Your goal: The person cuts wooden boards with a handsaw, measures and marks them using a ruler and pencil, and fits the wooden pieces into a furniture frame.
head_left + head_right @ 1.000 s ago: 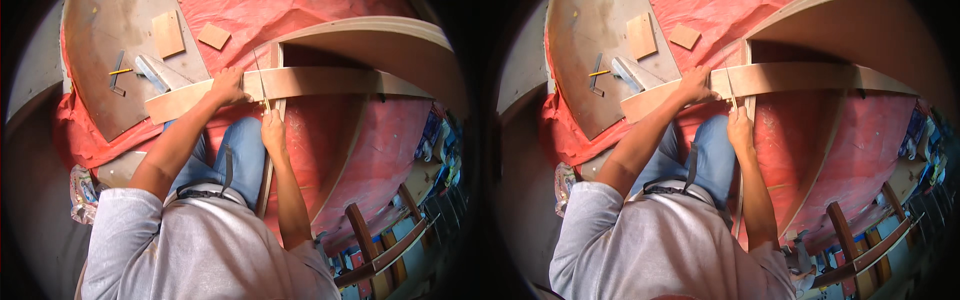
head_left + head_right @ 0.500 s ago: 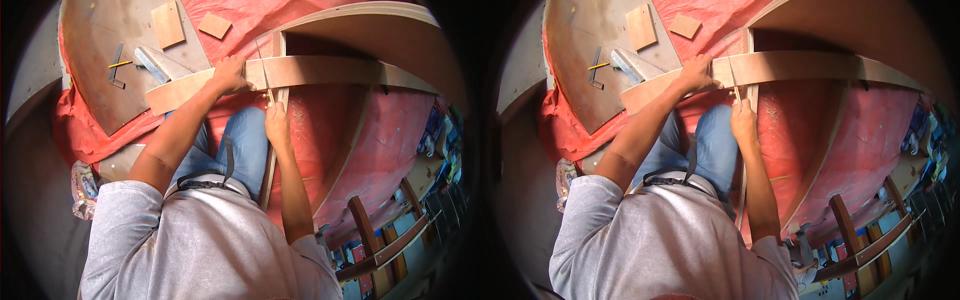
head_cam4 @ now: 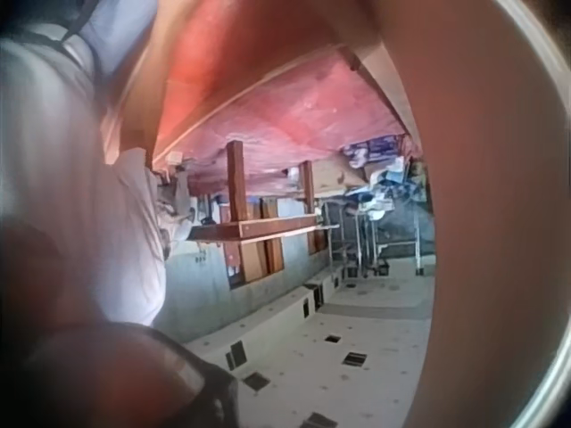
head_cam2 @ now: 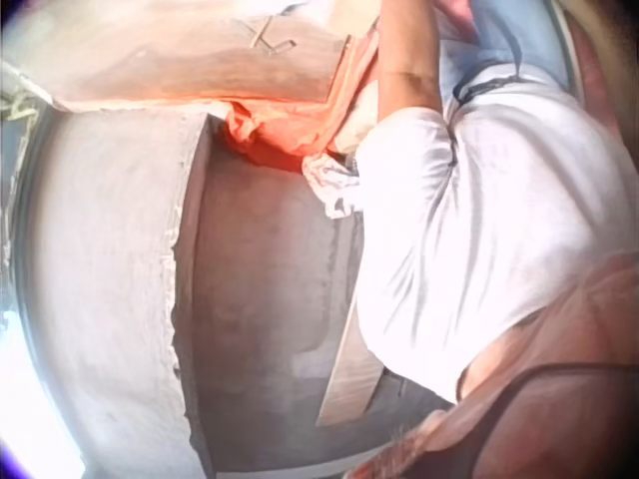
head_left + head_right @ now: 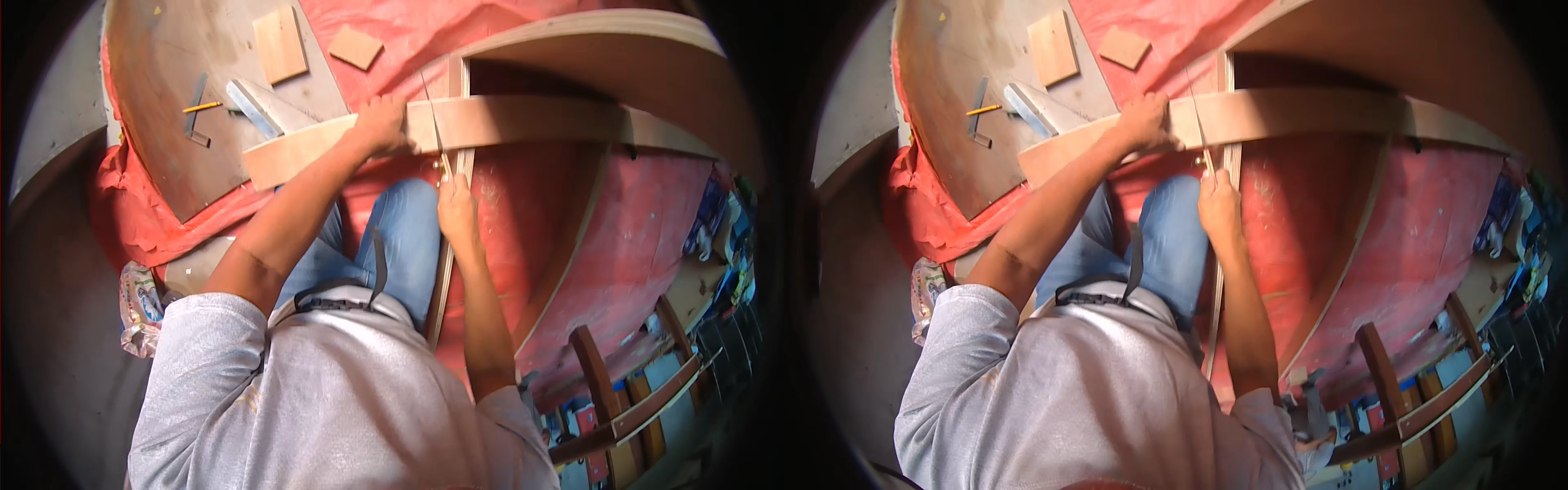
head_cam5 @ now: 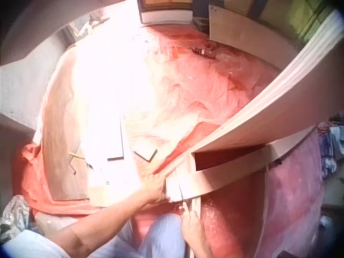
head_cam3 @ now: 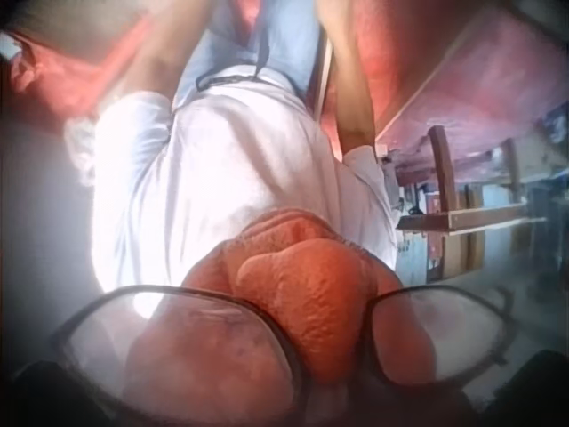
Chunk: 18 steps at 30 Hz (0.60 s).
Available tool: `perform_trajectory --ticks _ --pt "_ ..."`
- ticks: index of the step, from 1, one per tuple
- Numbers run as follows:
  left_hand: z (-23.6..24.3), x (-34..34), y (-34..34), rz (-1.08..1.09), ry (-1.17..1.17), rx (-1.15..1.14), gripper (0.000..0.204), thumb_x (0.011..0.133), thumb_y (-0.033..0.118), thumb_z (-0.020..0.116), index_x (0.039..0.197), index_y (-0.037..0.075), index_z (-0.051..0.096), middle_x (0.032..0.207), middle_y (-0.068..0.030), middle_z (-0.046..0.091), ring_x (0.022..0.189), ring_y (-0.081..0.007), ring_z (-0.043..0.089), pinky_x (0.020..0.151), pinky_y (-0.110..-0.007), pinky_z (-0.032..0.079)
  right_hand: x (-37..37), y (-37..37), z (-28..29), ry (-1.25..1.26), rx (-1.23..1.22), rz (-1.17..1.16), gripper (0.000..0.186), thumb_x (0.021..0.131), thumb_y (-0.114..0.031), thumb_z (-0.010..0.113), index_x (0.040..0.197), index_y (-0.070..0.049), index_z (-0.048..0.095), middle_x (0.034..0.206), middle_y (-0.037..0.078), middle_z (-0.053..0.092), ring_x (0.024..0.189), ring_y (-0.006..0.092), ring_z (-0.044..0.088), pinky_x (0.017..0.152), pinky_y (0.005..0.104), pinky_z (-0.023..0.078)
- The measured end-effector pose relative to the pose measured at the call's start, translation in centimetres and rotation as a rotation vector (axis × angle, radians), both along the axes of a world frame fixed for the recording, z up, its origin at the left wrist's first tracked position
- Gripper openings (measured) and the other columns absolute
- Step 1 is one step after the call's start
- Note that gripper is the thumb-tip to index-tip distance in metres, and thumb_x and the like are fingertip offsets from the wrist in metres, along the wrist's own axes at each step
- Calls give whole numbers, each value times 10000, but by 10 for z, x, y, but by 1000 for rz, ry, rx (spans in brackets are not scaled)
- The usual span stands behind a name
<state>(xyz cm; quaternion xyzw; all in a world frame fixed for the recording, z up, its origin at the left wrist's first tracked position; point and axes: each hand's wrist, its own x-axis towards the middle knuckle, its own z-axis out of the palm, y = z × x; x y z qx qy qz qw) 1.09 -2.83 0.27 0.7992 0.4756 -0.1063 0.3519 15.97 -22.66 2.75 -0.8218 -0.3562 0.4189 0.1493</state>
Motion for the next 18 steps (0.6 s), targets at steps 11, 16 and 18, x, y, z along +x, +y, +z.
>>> perform_trajectory --ticks 11,16,18 --pt "-13 10 -8 -38 -105 56 916 616 508 942 1323 94 533 1228 -166 601 1204 -367 563 959 -516 434 -2 -23 122 -12 -282 5 365 1090 -323 475 1053 16 605 878 333 650 827 540 637 713 583 468" --pt "-11 4 -16 -45 -165 44 1120 633 505 936 1586 267 398 1218 -168 602 1188 -368 563 933 -508 431 -6 1 77 19 -36 8 362 1091 -318 469 1034 17 593 879 340 646 822 539 639 697 572 481" --pt "-10 4 -16 -27 -231 123 1062 626 476 939 1548 248 464 1146 -158 605 1099 -372 576 902 -495 427 -7 33 41 -8 -5 45 381 1090 -333 476 1047 26 596 892 339 648 845 539 639 707 573 480"
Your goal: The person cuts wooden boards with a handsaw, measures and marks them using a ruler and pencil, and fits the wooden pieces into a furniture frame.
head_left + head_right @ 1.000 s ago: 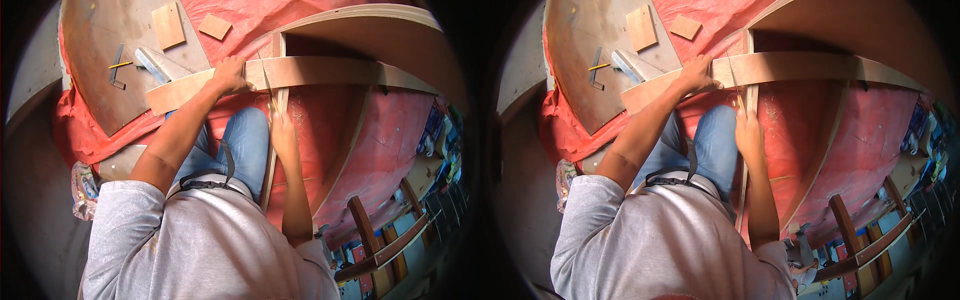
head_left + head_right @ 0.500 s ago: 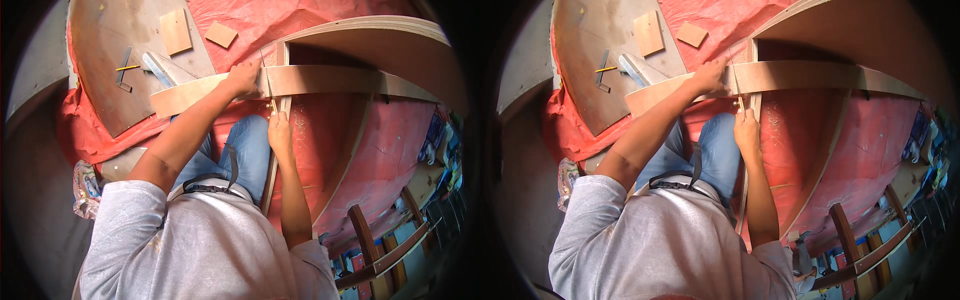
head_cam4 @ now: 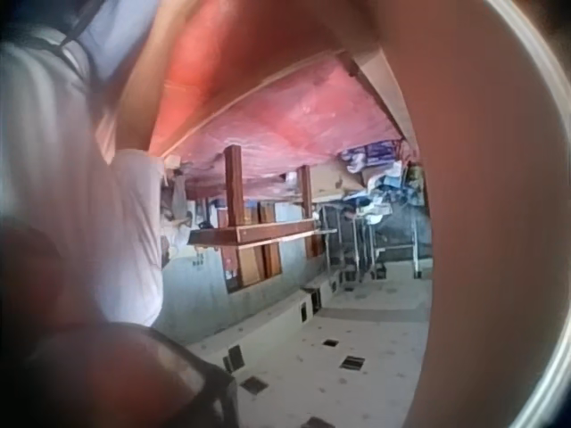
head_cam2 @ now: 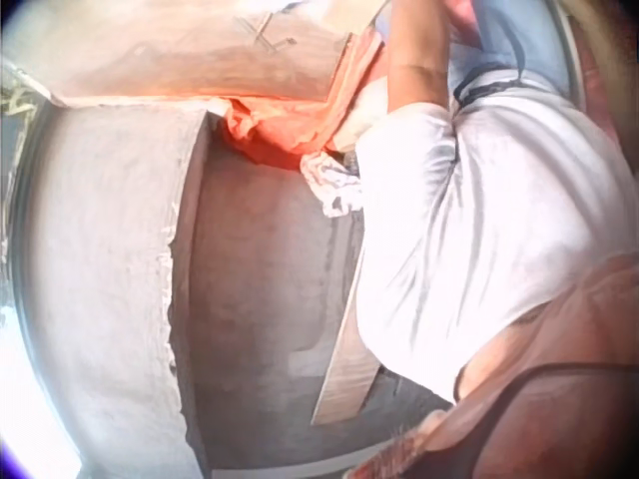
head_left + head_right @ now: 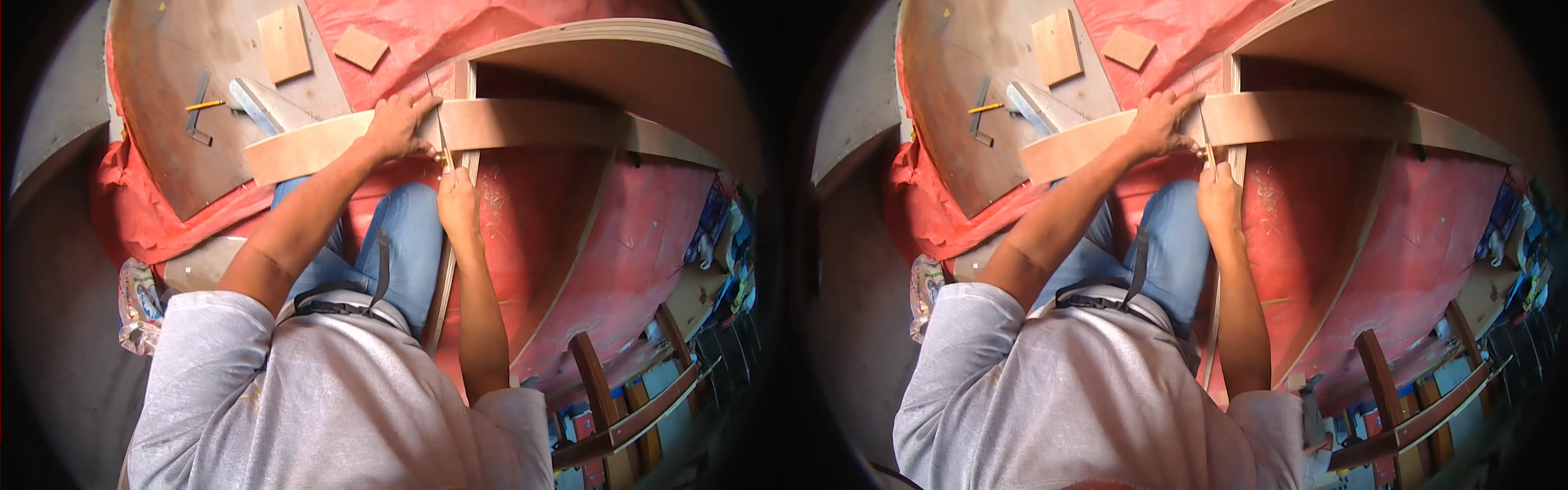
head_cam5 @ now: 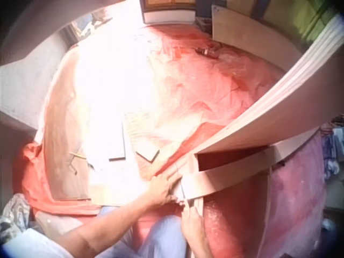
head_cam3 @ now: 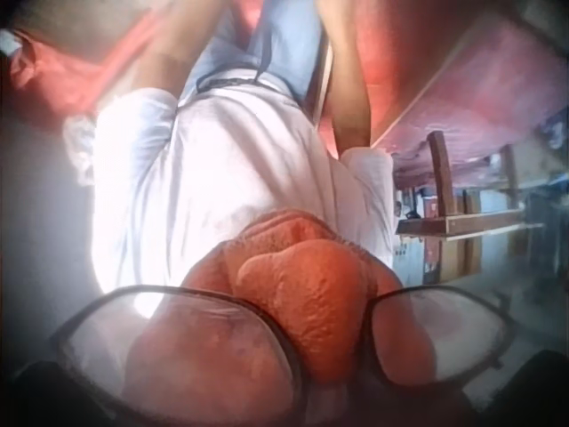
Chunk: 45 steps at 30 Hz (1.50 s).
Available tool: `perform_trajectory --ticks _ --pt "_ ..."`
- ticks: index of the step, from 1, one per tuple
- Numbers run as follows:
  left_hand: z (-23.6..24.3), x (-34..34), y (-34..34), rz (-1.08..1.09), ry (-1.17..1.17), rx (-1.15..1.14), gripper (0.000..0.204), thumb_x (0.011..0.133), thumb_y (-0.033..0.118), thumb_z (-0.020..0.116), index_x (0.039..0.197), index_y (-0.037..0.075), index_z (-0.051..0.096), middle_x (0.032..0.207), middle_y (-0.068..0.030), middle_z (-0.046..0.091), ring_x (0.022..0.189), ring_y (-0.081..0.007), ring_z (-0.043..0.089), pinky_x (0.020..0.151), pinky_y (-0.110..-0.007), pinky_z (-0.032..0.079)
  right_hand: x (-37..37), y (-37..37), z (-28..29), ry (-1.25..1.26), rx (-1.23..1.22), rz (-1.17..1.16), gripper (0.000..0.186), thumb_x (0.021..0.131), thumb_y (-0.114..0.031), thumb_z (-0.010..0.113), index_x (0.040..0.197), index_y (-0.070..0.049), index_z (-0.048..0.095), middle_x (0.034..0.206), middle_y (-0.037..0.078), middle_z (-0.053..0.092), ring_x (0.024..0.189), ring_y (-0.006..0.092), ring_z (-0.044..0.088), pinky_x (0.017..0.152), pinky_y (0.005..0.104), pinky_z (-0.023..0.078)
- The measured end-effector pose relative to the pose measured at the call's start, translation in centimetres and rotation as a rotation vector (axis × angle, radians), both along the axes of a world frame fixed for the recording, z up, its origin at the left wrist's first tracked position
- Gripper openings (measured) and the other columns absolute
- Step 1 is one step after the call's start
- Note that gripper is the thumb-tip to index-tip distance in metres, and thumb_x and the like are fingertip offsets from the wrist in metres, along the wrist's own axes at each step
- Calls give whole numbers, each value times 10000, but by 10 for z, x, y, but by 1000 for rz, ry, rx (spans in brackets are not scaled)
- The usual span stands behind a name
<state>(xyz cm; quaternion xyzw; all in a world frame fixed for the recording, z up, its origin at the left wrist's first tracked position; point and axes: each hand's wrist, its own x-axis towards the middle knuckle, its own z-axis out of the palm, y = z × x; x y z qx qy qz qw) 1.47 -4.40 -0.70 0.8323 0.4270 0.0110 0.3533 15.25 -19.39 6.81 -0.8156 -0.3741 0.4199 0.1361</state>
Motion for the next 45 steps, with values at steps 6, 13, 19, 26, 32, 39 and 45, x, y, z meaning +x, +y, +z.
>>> perform_trajectory --ticks 6,13,19,26,32,39,45 --pt "-4 1 2 14 -34 2 1005 616 477 937 1478 179 516 1148 -155 603 1117 -369 569 919 -494 426 2 -71 63 6 -170 -60 374 1088 -316 473 987 26 583 890 340 638 868 532 640 713 575 463" --pt "4 5 2 8 75 -27 988 656 469 927 1508 225 491 1230 -152 601 1214 -363 559 962 -512 425 3 -30 -13 -15 186 0 351 1084 -301 490 997 24 590 844 338 651 809 552 641 682 585 491" --pt "9 6 5 -1 92 -114 987 650 454 932 1507 267 479 1231 -144 591 1220 -360 548 959 -525 422 6 -47 27 -20 -12 10 382 1075 -348 495 1047 21 589 912 362 658 884 568 638 727 619 473" --pt "2 6 0 -3 35 -40 952 657 469 926 1479 253 497 1231 -144 589 1212 -364 552 961 -539 423 1 -38 45 -19 -108 -42 361 1076 -314 493 1020 29 586 903 361 652 875 563 640 719 604 491" --pt "12 7 3 6 79 -87 977 636 516 929 1477 262 502 1231 -149 594 1200 -369 561 957 -531 431 4 -9 -19 -19 131 -42 378 1081 -328 492 977 26 574 906 375 635 900 566 631 693 588 501" --pt "1 9 2 22 81 -88 988 632 485 936 1489 262 499 1244 -150 586 1194 -379 564 957 -525 426 6 -64 101 17 -255 -96 266 1086 -239 474 1003 -5 569 814 333 613 812 556 605 672 583 472" --pt "3 5 4 -23 71 -62 1015 632 520 920 1509 253 483 1109 -136 582 1085 -365 571 905 -503 425 1 -9 -31 -11 1 -71 320 1080 -285 491 1012 16 577 906 369 644 901 563 625 729 584 499"
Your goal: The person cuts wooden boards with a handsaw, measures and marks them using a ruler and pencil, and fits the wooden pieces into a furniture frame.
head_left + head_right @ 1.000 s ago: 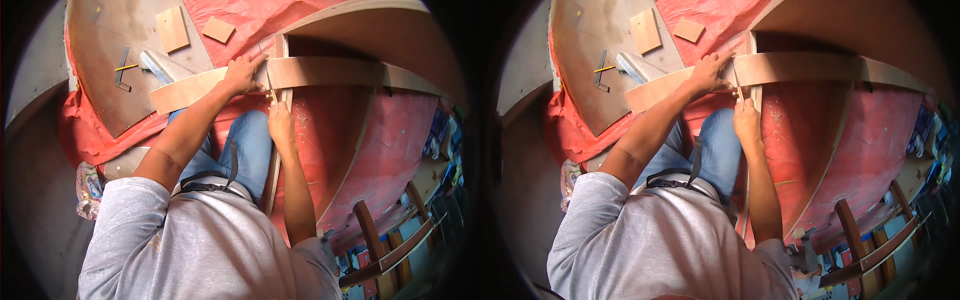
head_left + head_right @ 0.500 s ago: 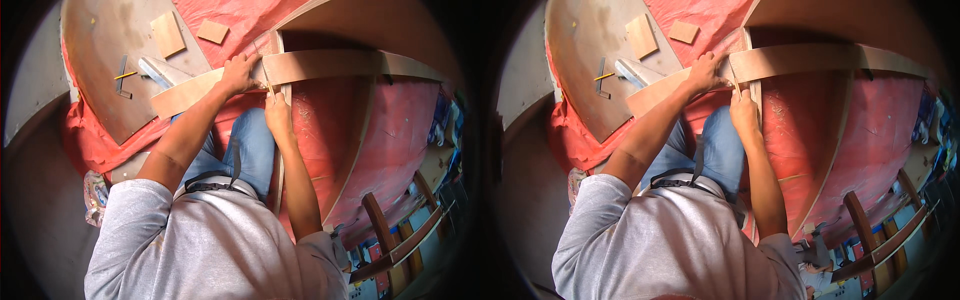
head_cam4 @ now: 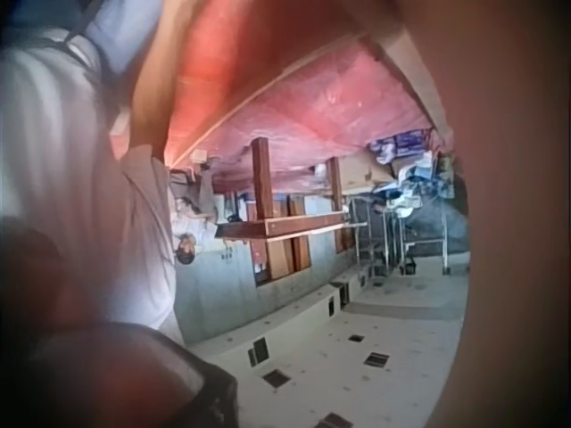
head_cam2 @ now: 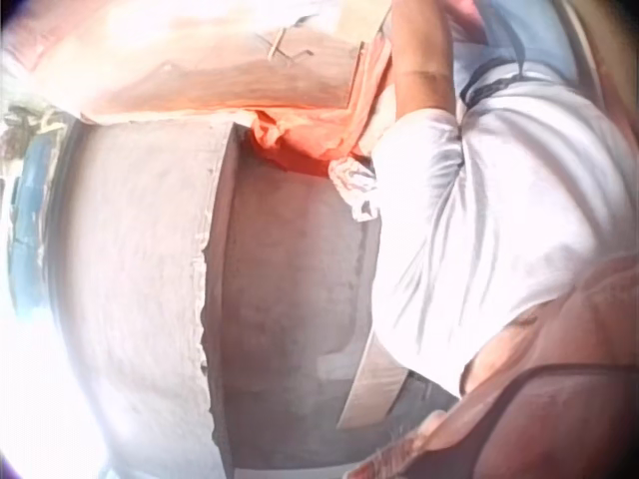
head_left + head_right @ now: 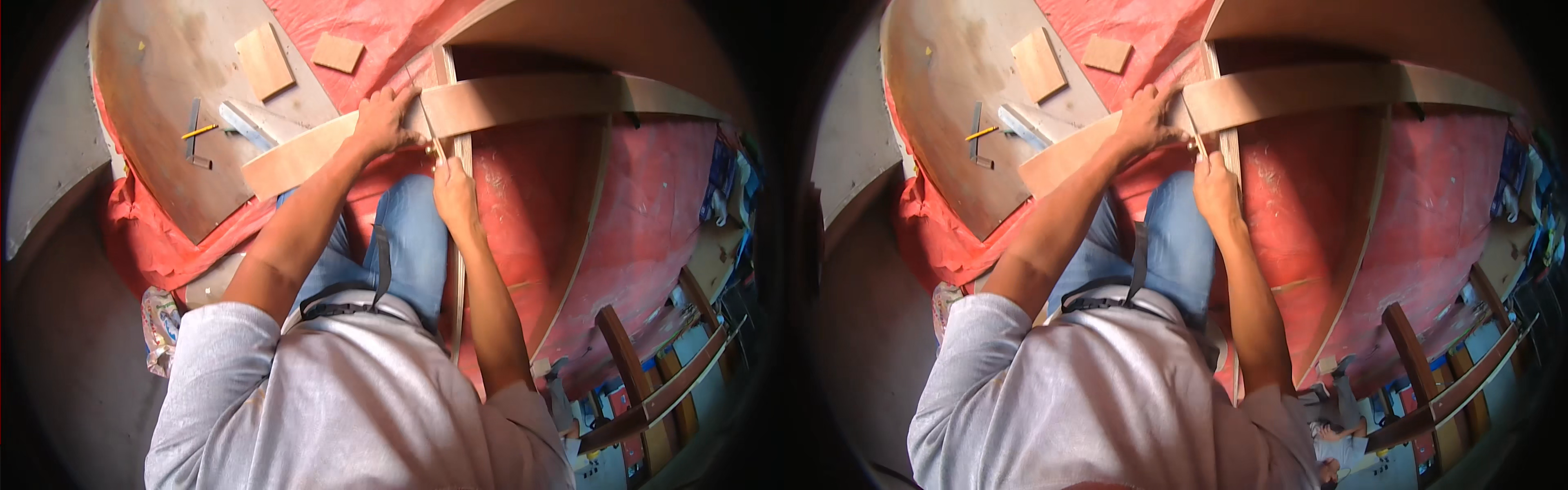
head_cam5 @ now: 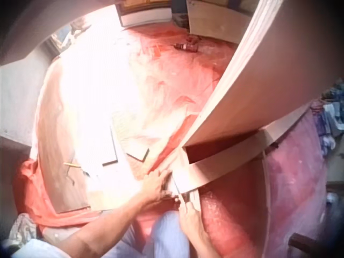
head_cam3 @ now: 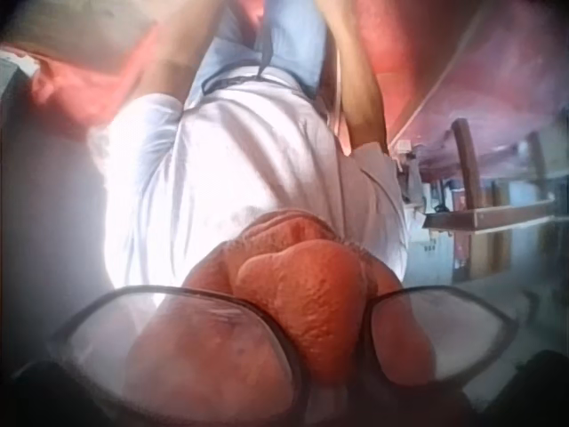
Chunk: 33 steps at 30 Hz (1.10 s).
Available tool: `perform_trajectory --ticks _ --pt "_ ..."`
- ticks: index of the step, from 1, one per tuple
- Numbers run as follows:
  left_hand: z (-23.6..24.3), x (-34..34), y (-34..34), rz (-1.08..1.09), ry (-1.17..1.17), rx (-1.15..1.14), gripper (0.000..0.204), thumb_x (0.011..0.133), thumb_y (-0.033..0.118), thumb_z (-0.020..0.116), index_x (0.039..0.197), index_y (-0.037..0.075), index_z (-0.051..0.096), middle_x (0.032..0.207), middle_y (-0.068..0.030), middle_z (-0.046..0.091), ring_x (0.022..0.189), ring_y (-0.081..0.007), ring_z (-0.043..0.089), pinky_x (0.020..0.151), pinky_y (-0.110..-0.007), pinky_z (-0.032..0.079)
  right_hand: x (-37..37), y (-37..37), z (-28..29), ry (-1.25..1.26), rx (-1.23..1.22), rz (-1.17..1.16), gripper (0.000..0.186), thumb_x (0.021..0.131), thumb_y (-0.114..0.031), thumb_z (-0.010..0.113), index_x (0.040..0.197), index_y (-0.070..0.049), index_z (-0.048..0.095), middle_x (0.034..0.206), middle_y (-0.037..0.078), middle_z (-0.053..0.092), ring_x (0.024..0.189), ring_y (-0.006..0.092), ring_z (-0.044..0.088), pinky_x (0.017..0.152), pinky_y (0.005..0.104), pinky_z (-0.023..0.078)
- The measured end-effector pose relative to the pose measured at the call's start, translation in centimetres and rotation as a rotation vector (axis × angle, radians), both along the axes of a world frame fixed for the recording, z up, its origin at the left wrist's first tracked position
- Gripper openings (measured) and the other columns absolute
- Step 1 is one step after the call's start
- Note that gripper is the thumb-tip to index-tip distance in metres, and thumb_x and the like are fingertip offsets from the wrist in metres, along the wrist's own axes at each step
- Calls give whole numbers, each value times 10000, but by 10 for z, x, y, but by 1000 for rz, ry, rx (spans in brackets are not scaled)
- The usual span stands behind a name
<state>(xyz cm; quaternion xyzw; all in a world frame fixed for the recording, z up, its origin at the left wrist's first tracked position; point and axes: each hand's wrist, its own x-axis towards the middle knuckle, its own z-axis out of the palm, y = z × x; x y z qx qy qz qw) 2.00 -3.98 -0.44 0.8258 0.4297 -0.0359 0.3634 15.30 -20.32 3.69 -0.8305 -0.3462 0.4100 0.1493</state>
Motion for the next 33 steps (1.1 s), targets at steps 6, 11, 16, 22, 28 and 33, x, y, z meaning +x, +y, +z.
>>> perform_trajectory --ticks 6,11,16,22,28,33 --pt "-4 -3 -1 10 -80 59 1003 655 503 910 1524 261 473 1106 -139 571 1071 -361 561 899 -490 417 6 -58 111 -5 -76 106 292 1077 -275 496 1074 -10 619 934 361 668 893 550 660 728 617 520" --pt "-7 -3 -5 24 -58 23 967 666 468 917 1511 291 480 1223 -165 579 1148 -382 569 928 -531 428 -1 -23 92 70 -29 -18 299 1076 -281 508 1015 1 587 923 329 670 874 545 647 704 566 501" --pt "5 -1 -5 8 0 -30 991 653 481 925 1514 289 474 1234 -173 576 1161 -393 561 955 -526 417 0 7 -6 -13 -51 2 354 1083 -309 486 1014 21 596 959 349 665 926 558 636 723 578 511" --pt "3 -1 0 43 -20 -56 977 656 476 928 1503 284 480 1253 -174 576 1182 -384 558 966 -523 413 8 -46 133 56 -178 -1 355 1078 -314 474 1029 18 590 924 357 642 892 563 619 746 596 471" --pt "0 2 0 33 1 -30 983 651 468 934 1505 286 483 1262 -161 582 1198 -370 554 969 -522 415 -4 -15 30 44 210 5 280 1057 -287 537 1009 -14 579 854 348 659 836 566 640 661 627 480" --pt "4 -2 2 6 -6 -48 975 667 470 927 1515 298 477 1254 -176 580 1198 -371 554 962 -527 416 -1 -25 -2 16 80 -30 295 1060 -285 530 1013 1 586 860 356 661 878 565 646 689 624 493"
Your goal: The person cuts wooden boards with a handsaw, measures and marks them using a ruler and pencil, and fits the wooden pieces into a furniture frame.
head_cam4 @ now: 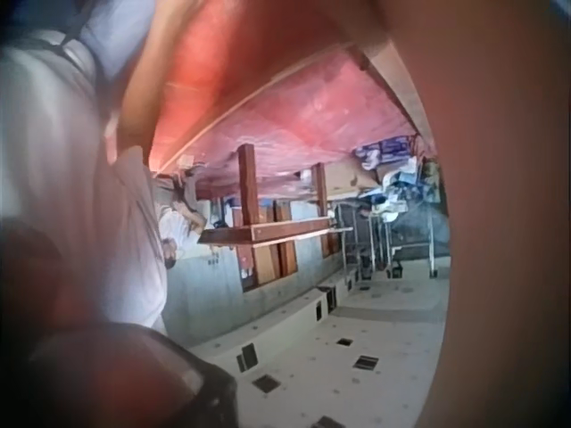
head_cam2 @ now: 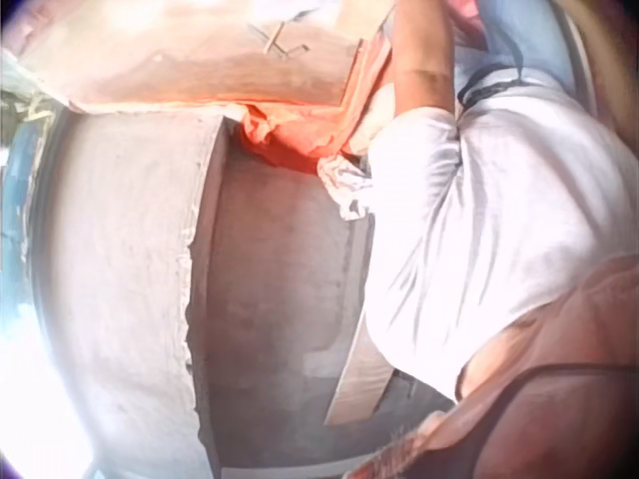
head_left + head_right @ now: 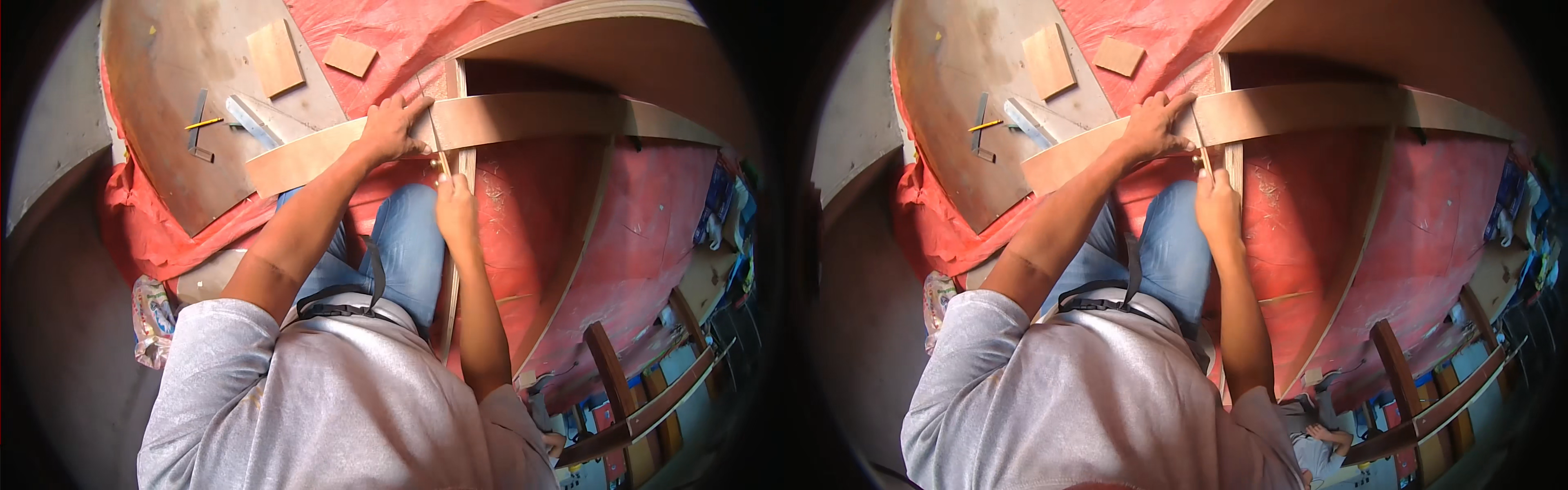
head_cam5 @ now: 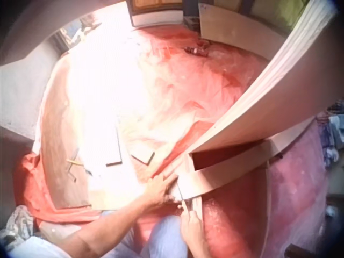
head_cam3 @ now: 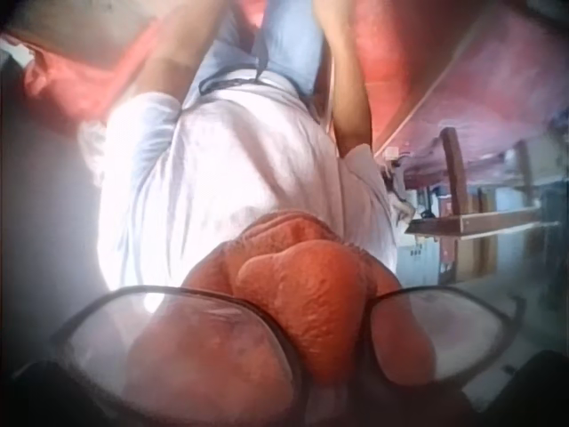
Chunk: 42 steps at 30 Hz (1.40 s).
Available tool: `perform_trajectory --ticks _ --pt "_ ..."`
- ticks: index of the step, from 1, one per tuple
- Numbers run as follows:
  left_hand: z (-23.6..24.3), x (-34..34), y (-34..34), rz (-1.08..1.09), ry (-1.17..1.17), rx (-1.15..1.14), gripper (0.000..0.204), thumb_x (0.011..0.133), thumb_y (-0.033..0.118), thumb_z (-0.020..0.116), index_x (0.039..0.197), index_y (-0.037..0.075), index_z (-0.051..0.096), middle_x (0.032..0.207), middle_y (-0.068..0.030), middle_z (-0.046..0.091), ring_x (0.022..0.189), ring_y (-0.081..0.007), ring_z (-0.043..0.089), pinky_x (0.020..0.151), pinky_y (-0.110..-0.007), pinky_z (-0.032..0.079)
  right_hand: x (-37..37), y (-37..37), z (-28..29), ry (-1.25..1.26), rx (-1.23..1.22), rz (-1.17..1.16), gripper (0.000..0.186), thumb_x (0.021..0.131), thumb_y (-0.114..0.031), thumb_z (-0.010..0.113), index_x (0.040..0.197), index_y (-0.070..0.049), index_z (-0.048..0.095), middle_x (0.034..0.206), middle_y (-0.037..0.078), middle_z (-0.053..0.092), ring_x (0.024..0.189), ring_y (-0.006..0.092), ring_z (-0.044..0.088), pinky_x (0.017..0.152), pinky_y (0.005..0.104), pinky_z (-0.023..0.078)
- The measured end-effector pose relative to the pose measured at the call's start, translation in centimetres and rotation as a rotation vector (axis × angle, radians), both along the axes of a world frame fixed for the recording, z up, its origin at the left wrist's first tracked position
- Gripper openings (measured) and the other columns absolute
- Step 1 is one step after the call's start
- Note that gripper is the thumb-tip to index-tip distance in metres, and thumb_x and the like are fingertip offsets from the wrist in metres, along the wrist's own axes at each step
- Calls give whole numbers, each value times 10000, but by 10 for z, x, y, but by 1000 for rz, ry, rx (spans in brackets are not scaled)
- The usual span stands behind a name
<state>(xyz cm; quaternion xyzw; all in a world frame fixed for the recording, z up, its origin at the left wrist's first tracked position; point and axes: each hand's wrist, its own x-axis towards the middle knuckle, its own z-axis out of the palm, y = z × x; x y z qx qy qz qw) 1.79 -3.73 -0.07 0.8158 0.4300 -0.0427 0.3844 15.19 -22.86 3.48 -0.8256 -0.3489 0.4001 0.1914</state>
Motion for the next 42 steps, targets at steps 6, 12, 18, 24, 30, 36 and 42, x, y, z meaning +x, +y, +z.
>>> perform_trajectory --ticks 6,12,18,24,30,36,42 --pt "-8 -1 -4 19 -15 16 958 687 476 914 1517 301 468 1249 -174 578 1205 -378 550 956 -532 418 1 -46 125 45 -393 -75 308 1074 -258 497 1027 28 603 897 354 644 855 547 630 703 589 466" --pt "-2 2 -4 1 13 16 997 669 491 920 1528 313 447 1250 -177 577 1197 -384 557 954 -528 425 0 25 1 -17 -49 39 337 1067 -323 515 1001 0 587 910 364 669 898 556 652 715 626 506" --pt "-8 0 -3 0 -35 73 1013 650 486 921 1531 272 468 1131 -136 586 1104 -353 570 905 -500 432 7 -51 93 20 -178 37 311 1074 -280 490 1043 16 582 919 348 648 890 553 628 731 589 472" --pt "-8 3 -5 13 -33 121 986 660 476 918 1515 261 474 1133 -156 585 1128 -367 568 910 -507 436 1 -15 39 -5 -81 37 295 1075 -265 498 1020 12 584 876 339 649 847 551 639 701 586 489" --pt "0 2 1 -11 31 -24 1004 664 478 920 1535 294 456 1241 -173 575 1181 -378 562 961 -522 427 7 -22 42 -6 -43 52 336 1075 -303 506 1001 14 591 912 338 664 892 562 635 734 589 492" --pt "-8 0 -4 3 -11 42 988 673 472 914 1532 290 460 1228 -167 573 1175 -376 560 959 -522 427 7 -57 98 50 -207 -10 322 1073 -289 511 1012 18 586 890 337 660 885 558 637 720 576 491" --pt "1 0 0 -22 -7 43 1019 653 485 922 1530 255 458 1121 -148 578 1073 -360 570 897 -476 425 0 14 9 -5 -85 29 337 1076 -308 512 1023 15 588 848 337 660 854 566 636 699 602 484"
